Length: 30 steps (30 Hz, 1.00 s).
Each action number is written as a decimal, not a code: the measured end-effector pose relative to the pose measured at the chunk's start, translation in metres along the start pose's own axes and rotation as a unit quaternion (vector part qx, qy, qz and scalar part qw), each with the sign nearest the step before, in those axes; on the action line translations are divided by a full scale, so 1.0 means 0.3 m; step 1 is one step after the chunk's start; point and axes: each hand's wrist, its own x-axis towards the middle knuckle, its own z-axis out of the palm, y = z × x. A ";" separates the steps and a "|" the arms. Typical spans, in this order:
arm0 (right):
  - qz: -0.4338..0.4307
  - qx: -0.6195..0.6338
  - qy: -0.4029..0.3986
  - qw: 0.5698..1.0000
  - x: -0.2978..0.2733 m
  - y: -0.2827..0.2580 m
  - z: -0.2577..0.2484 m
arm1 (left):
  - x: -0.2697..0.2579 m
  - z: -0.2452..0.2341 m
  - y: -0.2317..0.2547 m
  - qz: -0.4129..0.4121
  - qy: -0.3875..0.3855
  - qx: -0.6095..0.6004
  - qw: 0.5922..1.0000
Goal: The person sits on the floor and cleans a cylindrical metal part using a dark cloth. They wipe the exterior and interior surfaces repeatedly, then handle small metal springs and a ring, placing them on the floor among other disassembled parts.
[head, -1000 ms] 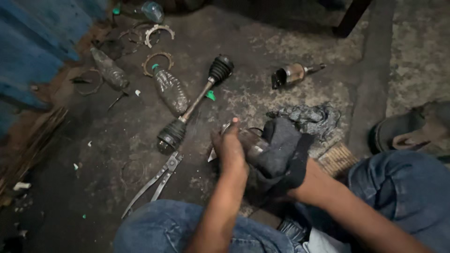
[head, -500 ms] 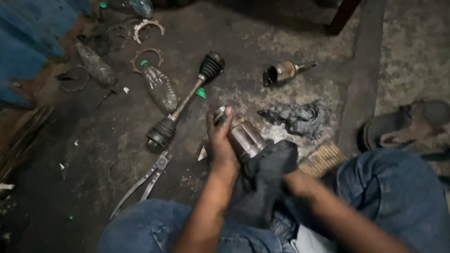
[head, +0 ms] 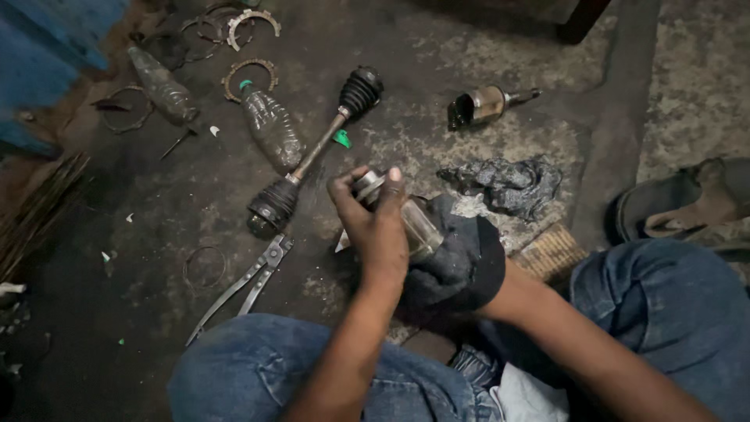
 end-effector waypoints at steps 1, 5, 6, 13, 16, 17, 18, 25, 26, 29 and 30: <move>-0.001 -0.001 0.019 1.000 -0.017 -0.006 0.001 | -0.008 0.010 0.013 0.006 -0.001 0.017 1.000; 0.045 0.027 0.056 0.997 -0.063 -0.007 0.039 | -0.015 0.016 0.030 0.006 -0.039 0.039 0.998; 0.054 -0.057 -0.052 0.996 -0.070 0.006 0.051 | -0.008 0.012 0.024 -0.001 -0.056 0.032 0.998; 0.011 0.078 -0.050 0.996 -0.190 0.174 0.179 | 0.054 -0.019 -0.036 -0.078 0.016 0.027 0.996; 0.105 0.101 -0.072 0.987 -0.282 0.353 0.327 | 0.075 -0.020 -0.075 -0.144 0.077 -0.006 0.987; 0.134 0.079 -0.097 0.983 -0.317 0.418 0.377 | 0.094 -0.026 -0.092 -0.163 0.097 -0.040 0.981; 0.087 0.024 -0.059 0.994 -0.384 0.459 0.400 | 0.109 -0.040 -0.110 -0.182 0.117 -0.074 0.973; 0.287 0.013 -0.080 0.955 -0.548 0.536 0.206 | 0.258 -0.171 -0.050 -0.296 0.073 -0.281 0.910; 0.311 0.019 -0.066 0.948 -0.546 0.530 0.150 | 0.252 -0.176 -0.037 -0.291 0.079 -0.265 0.916; 0.357 -0.016 -0.008 0.934 -0.484 0.525 0.029 | 0.251 -0.162 -0.019 -0.281 0.080 -0.251 0.923; 0.368 -0.036 0.011 0.929 -0.473 0.521 -0.008 | 0.255 -0.161 -0.022 -0.279 0.079 -0.253 0.923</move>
